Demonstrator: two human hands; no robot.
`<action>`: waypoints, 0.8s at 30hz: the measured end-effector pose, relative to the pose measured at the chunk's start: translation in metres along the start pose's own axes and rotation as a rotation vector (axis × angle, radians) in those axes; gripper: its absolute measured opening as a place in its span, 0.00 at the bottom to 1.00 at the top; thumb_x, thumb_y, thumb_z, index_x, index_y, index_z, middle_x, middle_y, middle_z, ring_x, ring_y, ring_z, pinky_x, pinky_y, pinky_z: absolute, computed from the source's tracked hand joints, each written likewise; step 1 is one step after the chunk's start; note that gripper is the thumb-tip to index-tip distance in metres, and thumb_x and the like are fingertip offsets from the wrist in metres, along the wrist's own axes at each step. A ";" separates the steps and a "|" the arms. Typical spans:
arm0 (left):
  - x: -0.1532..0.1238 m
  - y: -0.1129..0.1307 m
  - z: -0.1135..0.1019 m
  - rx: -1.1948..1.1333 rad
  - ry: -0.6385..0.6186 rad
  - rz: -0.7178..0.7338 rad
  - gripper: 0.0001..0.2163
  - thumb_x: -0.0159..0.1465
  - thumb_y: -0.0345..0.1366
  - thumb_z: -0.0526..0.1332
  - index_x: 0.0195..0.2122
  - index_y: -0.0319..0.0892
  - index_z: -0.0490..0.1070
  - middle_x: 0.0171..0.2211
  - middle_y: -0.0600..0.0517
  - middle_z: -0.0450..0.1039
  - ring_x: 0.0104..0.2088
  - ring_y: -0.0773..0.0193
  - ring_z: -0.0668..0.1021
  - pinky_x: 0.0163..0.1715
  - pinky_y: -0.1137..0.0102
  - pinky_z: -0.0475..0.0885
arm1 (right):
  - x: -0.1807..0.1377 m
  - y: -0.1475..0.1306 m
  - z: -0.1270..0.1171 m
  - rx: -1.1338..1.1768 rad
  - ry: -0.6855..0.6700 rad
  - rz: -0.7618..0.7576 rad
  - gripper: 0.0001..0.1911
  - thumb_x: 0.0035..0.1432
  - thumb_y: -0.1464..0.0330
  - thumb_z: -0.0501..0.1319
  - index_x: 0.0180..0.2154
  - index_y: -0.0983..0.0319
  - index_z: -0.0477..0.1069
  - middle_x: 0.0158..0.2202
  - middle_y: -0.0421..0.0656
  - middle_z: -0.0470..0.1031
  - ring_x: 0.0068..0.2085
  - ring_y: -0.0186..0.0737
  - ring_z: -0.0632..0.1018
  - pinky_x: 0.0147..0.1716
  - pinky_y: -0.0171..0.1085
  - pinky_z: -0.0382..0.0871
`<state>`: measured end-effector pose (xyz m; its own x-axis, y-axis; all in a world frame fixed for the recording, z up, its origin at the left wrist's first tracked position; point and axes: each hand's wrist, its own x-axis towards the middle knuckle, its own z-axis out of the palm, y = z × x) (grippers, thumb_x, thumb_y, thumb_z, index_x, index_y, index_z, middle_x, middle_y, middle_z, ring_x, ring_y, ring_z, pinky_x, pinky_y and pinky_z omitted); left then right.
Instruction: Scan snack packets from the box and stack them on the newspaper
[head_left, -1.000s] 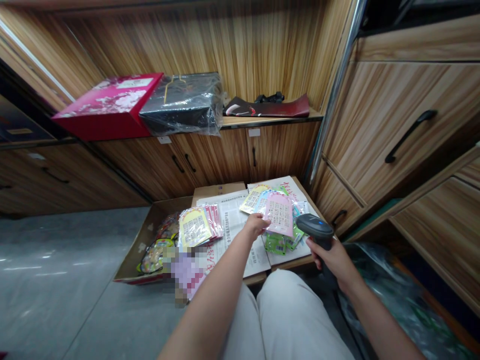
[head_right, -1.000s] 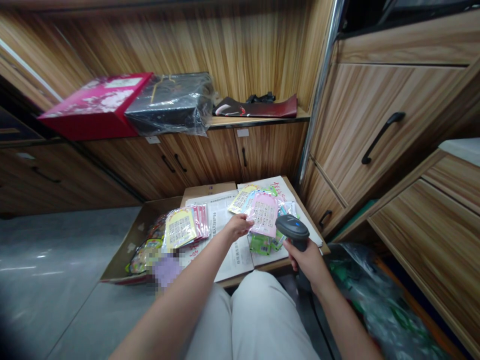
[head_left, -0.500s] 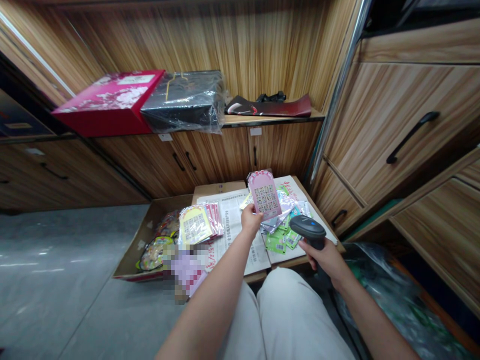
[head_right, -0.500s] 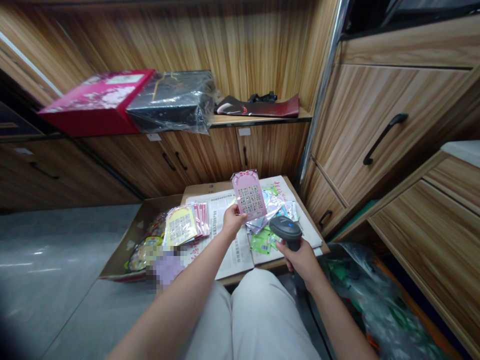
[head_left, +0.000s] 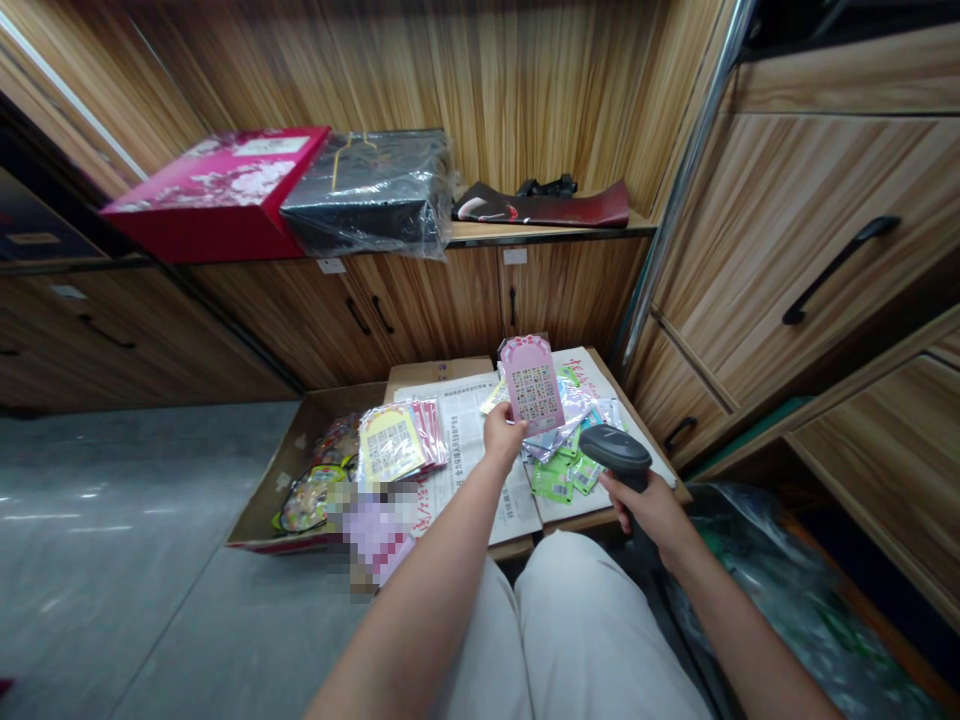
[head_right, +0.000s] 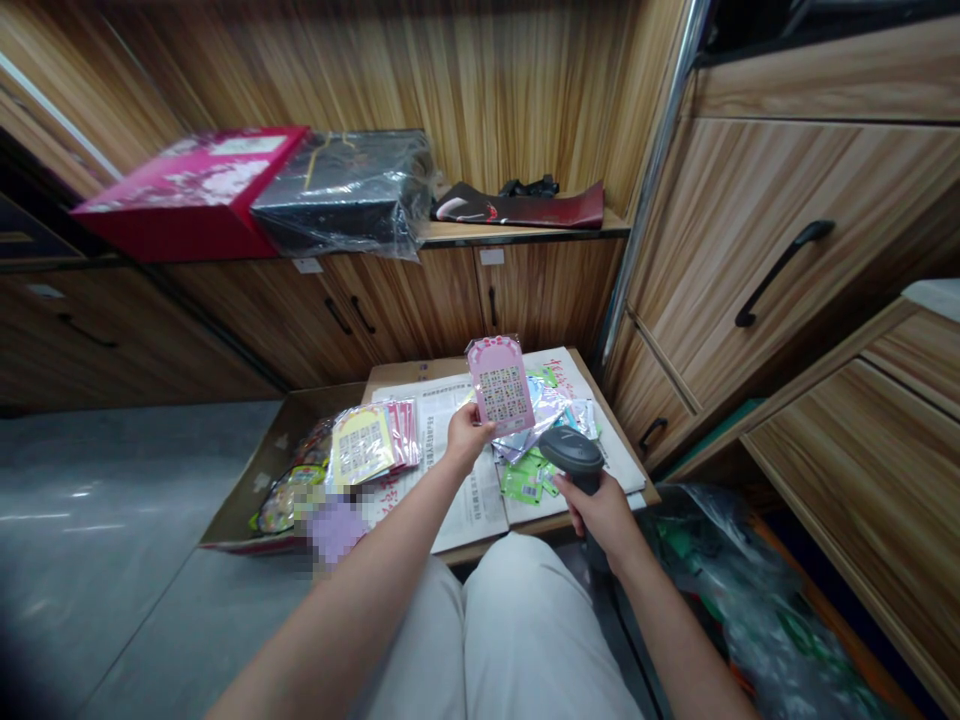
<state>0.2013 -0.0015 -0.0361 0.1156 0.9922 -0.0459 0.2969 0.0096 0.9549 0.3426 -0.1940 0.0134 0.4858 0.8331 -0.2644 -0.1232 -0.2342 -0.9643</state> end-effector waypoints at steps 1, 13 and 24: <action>0.000 0.000 0.000 -0.004 -0.001 0.002 0.10 0.47 0.22 0.63 0.31 0.39 0.74 0.31 0.52 0.75 0.33 0.63 0.76 0.37 0.69 0.72 | 0.000 0.000 0.001 0.000 0.003 -0.002 0.19 0.42 0.57 0.73 0.25 0.62 0.69 0.14 0.33 0.65 0.13 0.29 0.64 0.10 0.29 0.60; 0.006 0.002 -0.032 -0.222 0.214 -0.180 0.15 0.50 0.25 0.66 0.37 0.43 0.66 0.25 0.58 0.70 0.25 0.67 0.76 0.29 0.72 0.72 | -0.011 -0.003 -0.002 -0.004 0.068 0.004 0.24 0.37 0.53 0.76 0.26 0.64 0.72 0.14 0.35 0.67 0.14 0.29 0.65 0.10 0.29 0.60; -0.020 -0.071 -0.191 0.134 0.640 -0.266 0.12 0.56 0.27 0.60 0.43 0.42 0.70 0.27 0.55 0.71 0.29 0.64 0.77 0.33 0.71 0.72 | -0.015 0.005 -0.012 -0.033 0.074 0.063 0.23 0.34 0.57 0.77 0.29 0.63 0.72 0.15 0.35 0.68 0.15 0.32 0.67 0.11 0.32 0.62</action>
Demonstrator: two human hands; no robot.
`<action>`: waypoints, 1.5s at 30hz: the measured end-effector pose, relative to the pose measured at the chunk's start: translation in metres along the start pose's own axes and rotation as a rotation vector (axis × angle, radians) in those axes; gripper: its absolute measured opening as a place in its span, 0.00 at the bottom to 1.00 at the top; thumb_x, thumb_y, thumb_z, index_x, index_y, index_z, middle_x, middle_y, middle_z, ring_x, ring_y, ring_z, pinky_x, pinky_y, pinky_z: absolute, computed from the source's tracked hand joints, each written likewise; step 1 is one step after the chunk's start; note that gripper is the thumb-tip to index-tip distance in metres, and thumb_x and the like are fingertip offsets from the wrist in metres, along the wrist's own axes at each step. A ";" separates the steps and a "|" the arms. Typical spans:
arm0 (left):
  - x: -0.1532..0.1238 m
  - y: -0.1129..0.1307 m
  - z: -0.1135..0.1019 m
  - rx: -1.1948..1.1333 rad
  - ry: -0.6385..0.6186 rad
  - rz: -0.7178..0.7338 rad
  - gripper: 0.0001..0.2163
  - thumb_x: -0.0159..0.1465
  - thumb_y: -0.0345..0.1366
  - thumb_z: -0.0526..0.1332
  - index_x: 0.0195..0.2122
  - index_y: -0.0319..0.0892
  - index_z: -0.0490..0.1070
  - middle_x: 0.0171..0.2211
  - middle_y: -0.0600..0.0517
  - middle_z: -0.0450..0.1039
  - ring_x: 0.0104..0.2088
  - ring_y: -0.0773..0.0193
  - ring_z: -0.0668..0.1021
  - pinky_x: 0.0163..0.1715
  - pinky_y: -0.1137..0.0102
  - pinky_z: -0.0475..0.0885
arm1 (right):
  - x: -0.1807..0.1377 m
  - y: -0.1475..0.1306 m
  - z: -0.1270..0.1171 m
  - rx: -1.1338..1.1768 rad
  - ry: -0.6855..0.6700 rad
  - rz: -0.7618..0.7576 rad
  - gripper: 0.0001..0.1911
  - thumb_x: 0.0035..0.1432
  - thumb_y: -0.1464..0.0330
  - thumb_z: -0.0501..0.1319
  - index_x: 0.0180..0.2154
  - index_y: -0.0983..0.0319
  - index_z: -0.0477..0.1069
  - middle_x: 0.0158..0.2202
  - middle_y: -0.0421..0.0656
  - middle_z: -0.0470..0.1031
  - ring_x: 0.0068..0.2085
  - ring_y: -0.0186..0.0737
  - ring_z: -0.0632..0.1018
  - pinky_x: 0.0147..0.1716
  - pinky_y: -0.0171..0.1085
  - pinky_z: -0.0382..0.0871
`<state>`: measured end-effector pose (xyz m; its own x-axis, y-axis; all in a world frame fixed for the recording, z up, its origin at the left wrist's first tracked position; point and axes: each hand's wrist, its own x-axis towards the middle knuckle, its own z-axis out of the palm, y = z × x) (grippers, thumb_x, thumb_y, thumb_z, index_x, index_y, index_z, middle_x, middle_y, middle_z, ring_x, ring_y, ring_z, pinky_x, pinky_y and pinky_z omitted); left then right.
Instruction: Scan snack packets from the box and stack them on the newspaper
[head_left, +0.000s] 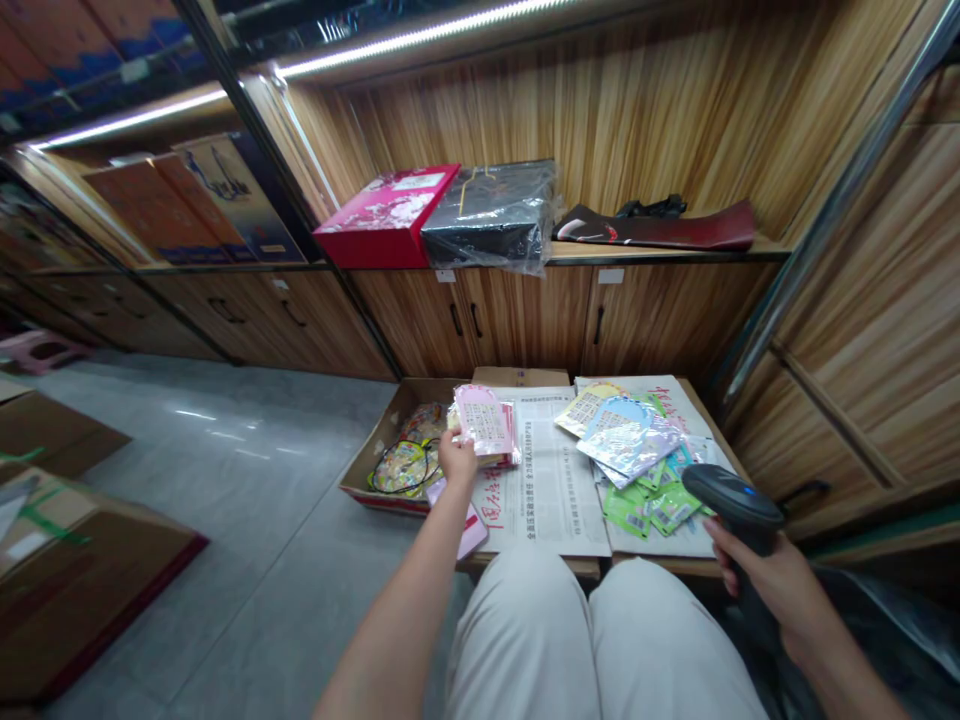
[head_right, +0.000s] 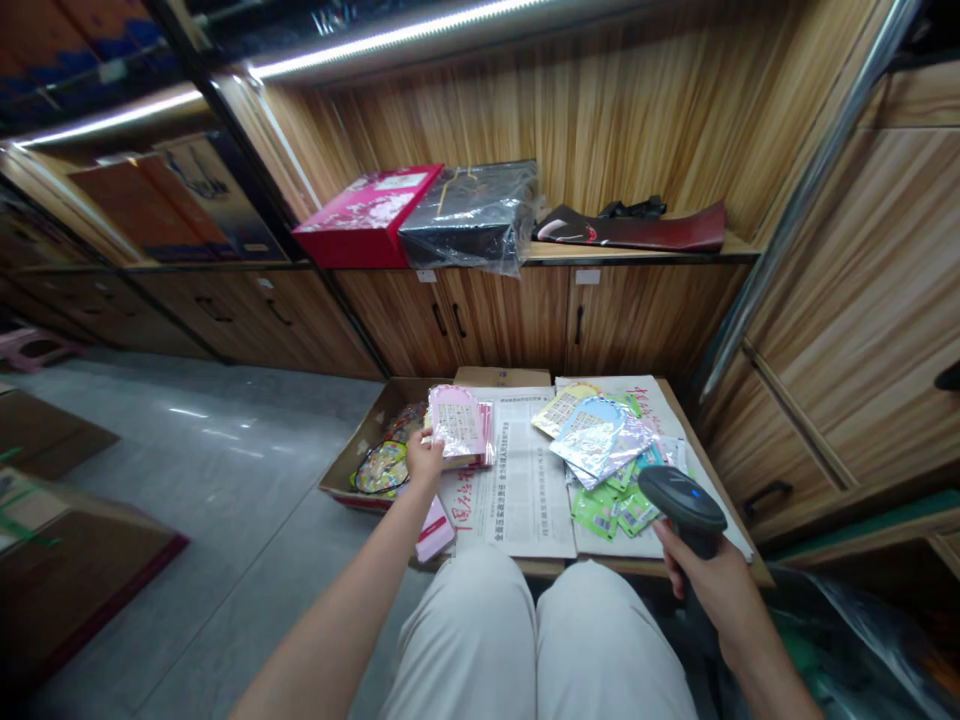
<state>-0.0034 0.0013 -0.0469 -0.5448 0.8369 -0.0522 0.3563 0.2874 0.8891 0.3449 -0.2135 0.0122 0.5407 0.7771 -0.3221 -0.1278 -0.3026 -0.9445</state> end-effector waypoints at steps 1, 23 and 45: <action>0.003 -0.007 -0.009 0.053 0.011 0.012 0.12 0.57 0.27 0.60 0.43 0.41 0.71 0.29 0.54 0.73 0.31 0.63 0.78 0.35 0.70 0.72 | 0.001 0.002 0.000 -0.009 -0.003 0.000 0.23 0.34 0.57 0.77 0.28 0.63 0.72 0.15 0.35 0.68 0.14 0.32 0.67 0.11 0.32 0.62; -0.037 -0.015 -0.035 0.997 -0.335 0.599 0.27 0.63 0.22 0.50 0.61 0.51 0.69 0.61 0.44 0.64 0.61 0.52 0.64 0.58 0.58 0.60 | 0.004 0.008 0.000 -0.029 -0.011 -0.017 0.23 0.37 0.54 0.76 0.28 0.63 0.72 0.15 0.34 0.68 0.14 0.31 0.66 0.11 0.31 0.61; -0.119 0.089 0.146 0.741 -0.571 0.344 0.35 0.51 0.44 0.74 0.55 0.39 0.59 0.56 0.36 0.65 0.56 0.46 0.72 0.50 0.62 0.68 | 0.013 0.010 -0.010 0.014 0.008 -0.055 0.25 0.39 0.50 0.74 0.28 0.63 0.72 0.15 0.35 0.67 0.14 0.31 0.66 0.11 0.31 0.61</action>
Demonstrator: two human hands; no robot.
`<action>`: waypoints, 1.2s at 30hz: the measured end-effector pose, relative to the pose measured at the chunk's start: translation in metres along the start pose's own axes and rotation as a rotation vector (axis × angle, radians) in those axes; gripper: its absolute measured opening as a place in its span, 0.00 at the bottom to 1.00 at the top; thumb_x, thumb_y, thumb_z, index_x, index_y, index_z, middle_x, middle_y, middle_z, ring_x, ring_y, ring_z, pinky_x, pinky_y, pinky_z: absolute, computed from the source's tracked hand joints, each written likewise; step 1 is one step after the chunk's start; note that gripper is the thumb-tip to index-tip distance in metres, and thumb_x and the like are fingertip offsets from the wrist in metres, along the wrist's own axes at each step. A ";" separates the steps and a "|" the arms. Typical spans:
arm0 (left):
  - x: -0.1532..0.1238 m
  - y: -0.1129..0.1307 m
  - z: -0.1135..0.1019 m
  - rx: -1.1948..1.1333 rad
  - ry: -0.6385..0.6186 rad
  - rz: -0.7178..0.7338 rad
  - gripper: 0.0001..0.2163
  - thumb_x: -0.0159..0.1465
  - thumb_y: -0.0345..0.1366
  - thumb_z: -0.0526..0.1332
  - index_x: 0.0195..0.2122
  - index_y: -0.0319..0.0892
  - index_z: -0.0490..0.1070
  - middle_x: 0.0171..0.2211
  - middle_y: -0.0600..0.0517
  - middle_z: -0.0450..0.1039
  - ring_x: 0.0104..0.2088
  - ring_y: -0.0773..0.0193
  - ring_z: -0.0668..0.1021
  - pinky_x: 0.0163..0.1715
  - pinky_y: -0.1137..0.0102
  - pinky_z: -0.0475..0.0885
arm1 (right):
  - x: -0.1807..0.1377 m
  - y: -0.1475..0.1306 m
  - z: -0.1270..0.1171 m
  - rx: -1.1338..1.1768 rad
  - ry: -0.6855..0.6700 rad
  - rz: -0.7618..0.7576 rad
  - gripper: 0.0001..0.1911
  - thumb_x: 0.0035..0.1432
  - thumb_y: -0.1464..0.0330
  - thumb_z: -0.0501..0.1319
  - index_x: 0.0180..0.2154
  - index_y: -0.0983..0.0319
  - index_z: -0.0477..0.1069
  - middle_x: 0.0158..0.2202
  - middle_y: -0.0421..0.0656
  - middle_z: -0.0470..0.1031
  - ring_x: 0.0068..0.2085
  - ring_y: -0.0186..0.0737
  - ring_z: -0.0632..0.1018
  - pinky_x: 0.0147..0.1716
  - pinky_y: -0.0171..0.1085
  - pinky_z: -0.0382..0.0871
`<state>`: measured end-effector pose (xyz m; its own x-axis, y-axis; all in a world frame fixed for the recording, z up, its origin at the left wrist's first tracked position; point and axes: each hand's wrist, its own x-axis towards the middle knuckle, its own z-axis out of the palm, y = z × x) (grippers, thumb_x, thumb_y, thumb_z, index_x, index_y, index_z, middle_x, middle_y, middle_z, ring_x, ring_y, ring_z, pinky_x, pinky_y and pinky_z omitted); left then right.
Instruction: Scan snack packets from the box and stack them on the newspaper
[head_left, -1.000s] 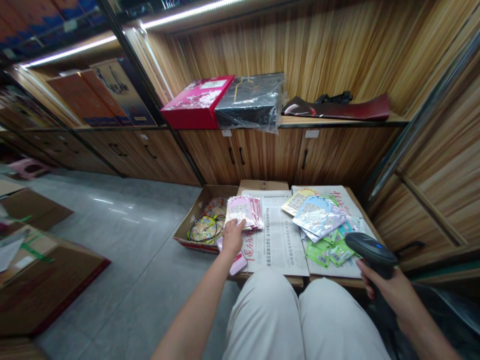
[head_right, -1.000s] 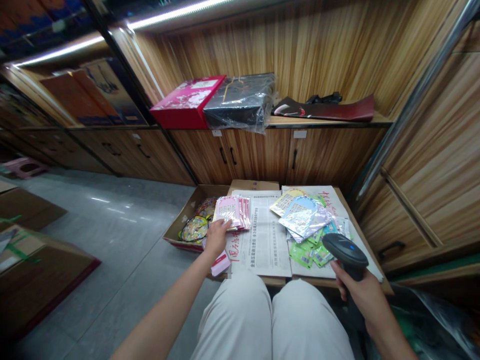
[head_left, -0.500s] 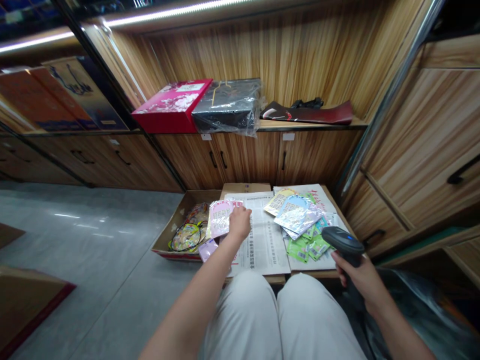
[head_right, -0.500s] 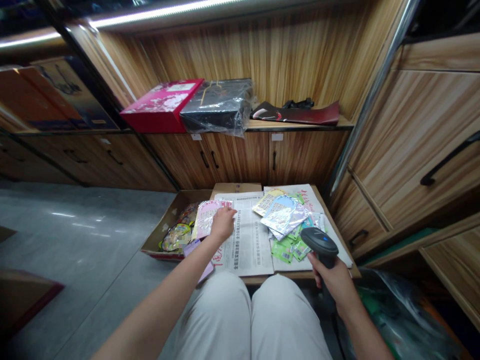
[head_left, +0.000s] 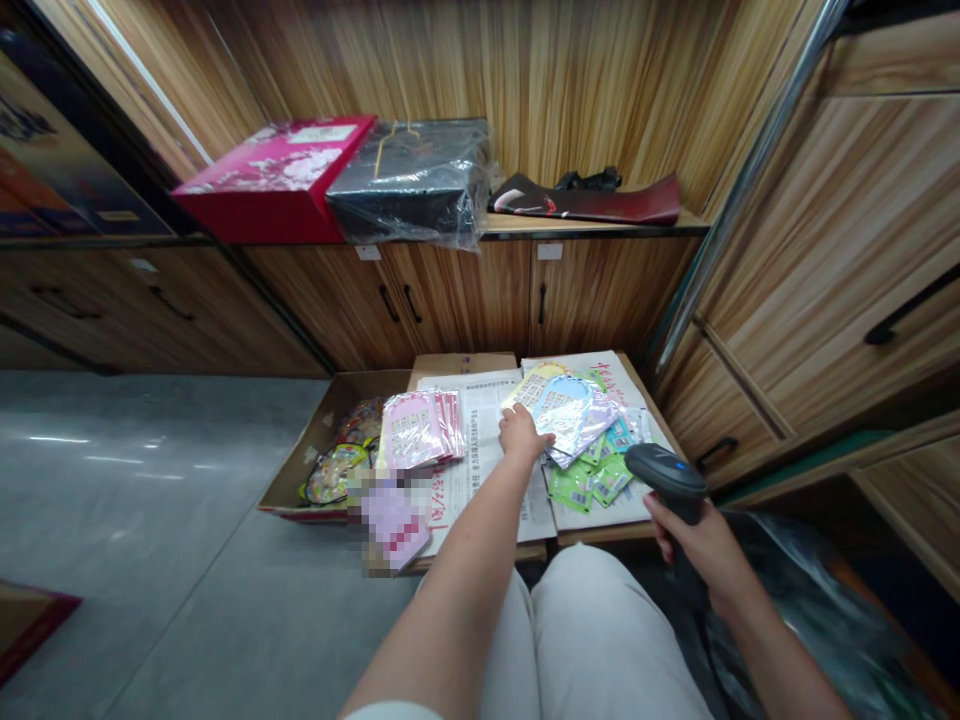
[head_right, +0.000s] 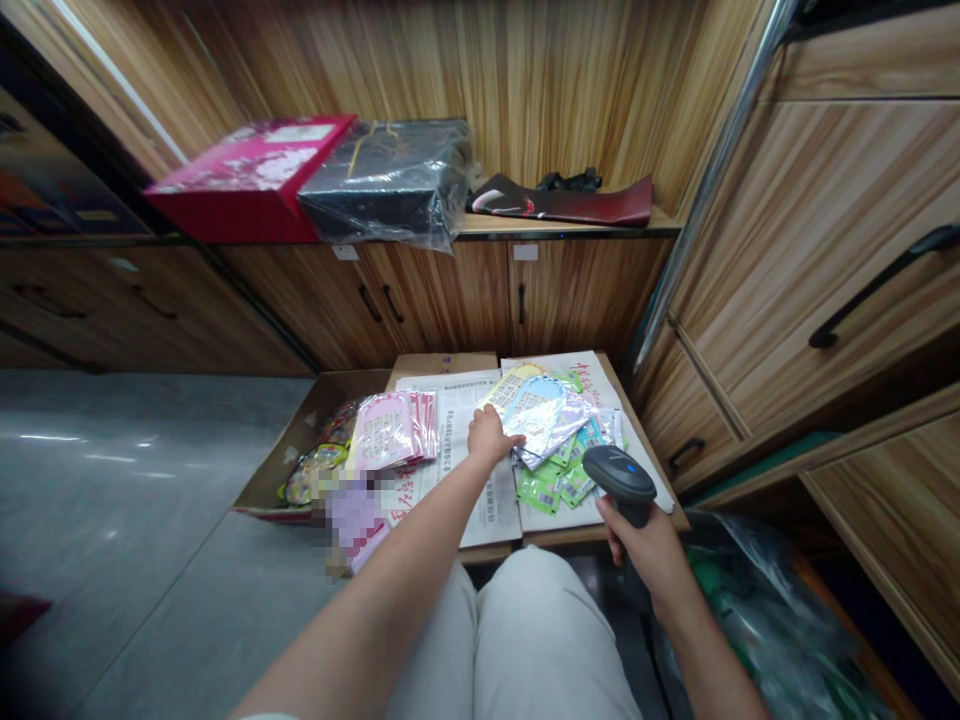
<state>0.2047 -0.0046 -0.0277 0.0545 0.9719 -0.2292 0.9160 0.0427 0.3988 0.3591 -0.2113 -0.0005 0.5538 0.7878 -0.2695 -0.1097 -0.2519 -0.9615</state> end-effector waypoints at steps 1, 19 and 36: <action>0.001 0.000 0.001 0.008 0.000 0.008 0.35 0.50 0.42 0.74 0.54 0.39 0.59 0.56 0.36 0.65 0.55 0.46 0.72 0.50 0.63 0.68 | 0.000 0.000 0.000 -0.001 0.004 0.002 0.25 0.39 0.50 0.74 0.27 0.63 0.72 0.15 0.35 0.67 0.14 0.31 0.66 0.11 0.31 0.61; 0.007 0.001 0.006 -0.080 -0.018 -0.023 0.34 0.44 0.38 0.77 0.49 0.43 0.63 0.52 0.39 0.73 0.52 0.48 0.76 0.46 0.65 0.69 | -0.005 -0.003 0.011 -0.036 -0.022 0.005 0.25 0.41 0.49 0.72 0.29 0.62 0.72 0.14 0.35 0.67 0.14 0.33 0.66 0.12 0.32 0.61; 0.013 -0.013 -0.004 -0.922 -0.155 -0.183 0.19 0.46 0.31 0.74 0.27 0.42 0.61 0.24 0.57 0.68 0.28 0.64 0.77 0.29 0.68 0.75 | -0.007 -0.009 0.014 -0.006 -0.038 -0.006 0.25 0.39 0.49 0.73 0.28 0.63 0.72 0.14 0.35 0.67 0.13 0.32 0.66 0.12 0.32 0.60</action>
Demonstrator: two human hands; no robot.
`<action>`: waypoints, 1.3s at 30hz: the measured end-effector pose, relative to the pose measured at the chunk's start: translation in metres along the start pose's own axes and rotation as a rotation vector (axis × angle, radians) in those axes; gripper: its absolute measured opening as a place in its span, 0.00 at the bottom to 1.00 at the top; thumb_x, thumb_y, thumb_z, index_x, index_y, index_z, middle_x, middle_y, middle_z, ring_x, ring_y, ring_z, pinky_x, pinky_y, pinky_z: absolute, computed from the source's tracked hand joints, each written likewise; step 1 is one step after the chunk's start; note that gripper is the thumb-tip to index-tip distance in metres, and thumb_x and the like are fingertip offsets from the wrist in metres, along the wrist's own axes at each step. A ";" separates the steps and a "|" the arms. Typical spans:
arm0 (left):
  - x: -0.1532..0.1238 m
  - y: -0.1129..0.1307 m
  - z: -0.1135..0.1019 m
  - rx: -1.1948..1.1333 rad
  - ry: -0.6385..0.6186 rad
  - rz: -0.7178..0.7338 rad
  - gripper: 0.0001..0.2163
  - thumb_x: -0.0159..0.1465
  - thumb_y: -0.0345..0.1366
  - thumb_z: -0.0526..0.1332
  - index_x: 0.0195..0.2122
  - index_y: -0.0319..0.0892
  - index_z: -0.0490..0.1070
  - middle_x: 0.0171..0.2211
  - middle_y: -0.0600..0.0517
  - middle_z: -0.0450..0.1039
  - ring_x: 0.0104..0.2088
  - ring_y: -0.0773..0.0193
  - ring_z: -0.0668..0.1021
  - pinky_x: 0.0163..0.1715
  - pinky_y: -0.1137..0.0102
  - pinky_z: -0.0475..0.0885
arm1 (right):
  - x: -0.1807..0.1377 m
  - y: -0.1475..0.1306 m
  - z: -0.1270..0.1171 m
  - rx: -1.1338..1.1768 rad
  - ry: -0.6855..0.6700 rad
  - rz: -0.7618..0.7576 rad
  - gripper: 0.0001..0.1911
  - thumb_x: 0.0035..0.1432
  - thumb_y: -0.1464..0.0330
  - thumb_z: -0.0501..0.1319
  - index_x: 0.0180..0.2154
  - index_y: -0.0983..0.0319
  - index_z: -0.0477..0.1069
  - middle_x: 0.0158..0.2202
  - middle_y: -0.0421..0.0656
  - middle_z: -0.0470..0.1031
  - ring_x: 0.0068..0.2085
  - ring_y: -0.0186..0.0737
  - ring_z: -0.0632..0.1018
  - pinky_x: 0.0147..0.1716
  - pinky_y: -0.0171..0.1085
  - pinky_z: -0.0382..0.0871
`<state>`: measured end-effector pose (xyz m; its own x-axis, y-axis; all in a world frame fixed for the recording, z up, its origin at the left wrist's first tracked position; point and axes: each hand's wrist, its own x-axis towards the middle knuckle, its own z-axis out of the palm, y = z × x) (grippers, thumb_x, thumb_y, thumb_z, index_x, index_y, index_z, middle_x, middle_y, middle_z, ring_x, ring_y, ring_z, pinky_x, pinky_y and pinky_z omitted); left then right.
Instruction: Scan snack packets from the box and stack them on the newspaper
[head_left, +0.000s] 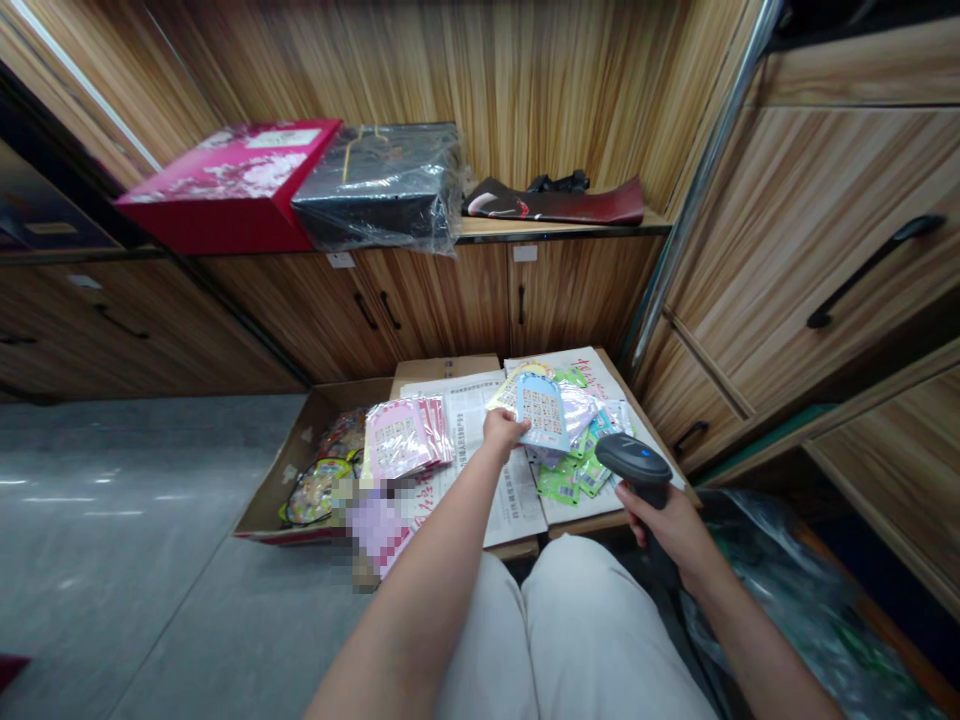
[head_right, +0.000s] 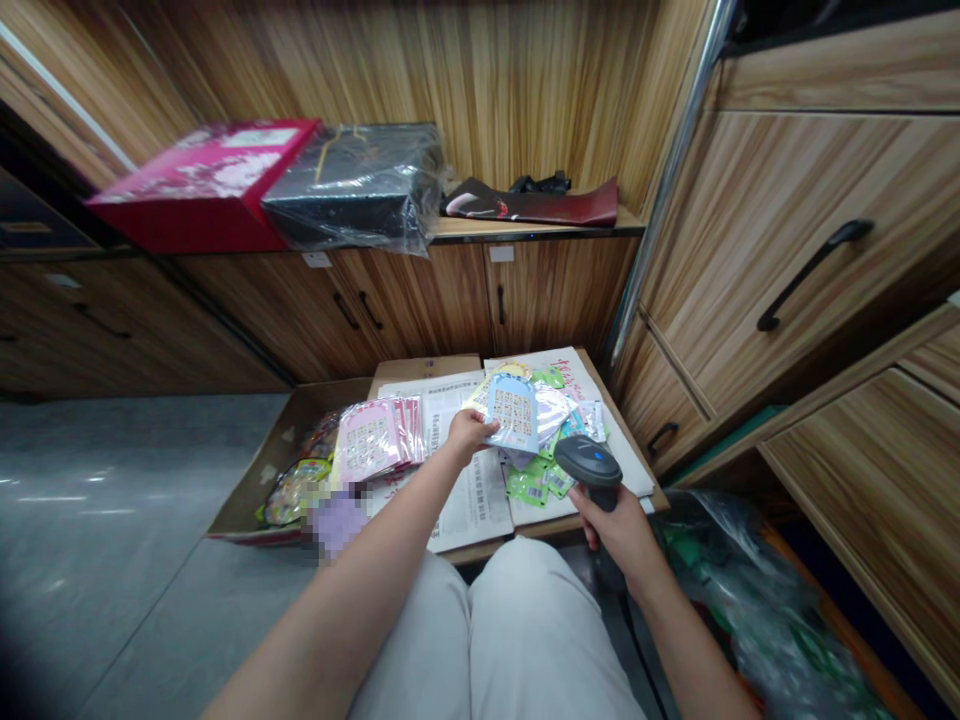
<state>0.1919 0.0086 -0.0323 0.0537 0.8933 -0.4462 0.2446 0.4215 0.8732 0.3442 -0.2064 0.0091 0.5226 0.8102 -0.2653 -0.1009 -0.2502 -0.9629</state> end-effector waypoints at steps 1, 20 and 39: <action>-0.002 -0.001 -0.002 -0.077 -0.036 -0.007 0.20 0.44 0.31 0.75 0.27 0.42 0.60 0.22 0.58 0.67 0.26 0.65 0.76 0.28 0.69 0.75 | -0.001 -0.001 0.000 -0.001 -0.001 -0.001 0.25 0.39 0.50 0.73 0.28 0.63 0.72 0.14 0.34 0.67 0.13 0.32 0.66 0.12 0.32 0.60; -0.018 0.002 -0.016 -0.279 -0.141 0.241 0.20 0.38 0.33 0.71 0.24 0.42 0.58 0.22 0.58 0.66 0.24 0.70 0.71 0.23 0.76 0.64 | 0.007 -0.016 0.014 -0.012 -0.087 -0.012 0.18 0.43 0.57 0.72 0.24 0.62 0.69 0.12 0.32 0.65 0.12 0.29 0.63 0.11 0.30 0.56; -0.015 -0.001 -0.011 -0.352 -0.142 0.248 0.19 0.37 0.29 0.72 0.23 0.41 0.60 0.22 0.56 0.69 0.25 0.68 0.73 0.23 0.75 0.66 | 0.027 -0.009 0.030 -0.077 -0.100 0.011 0.20 0.43 0.54 0.71 0.23 0.59 0.67 0.11 0.32 0.64 0.12 0.31 0.64 0.10 0.31 0.58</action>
<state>0.1803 -0.0034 -0.0241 0.2079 0.9540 -0.2162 -0.1348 0.2469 0.9596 0.3341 -0.1664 0.0092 0.4348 0.8549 -0.2832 -0.0390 -0.2963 -0.9543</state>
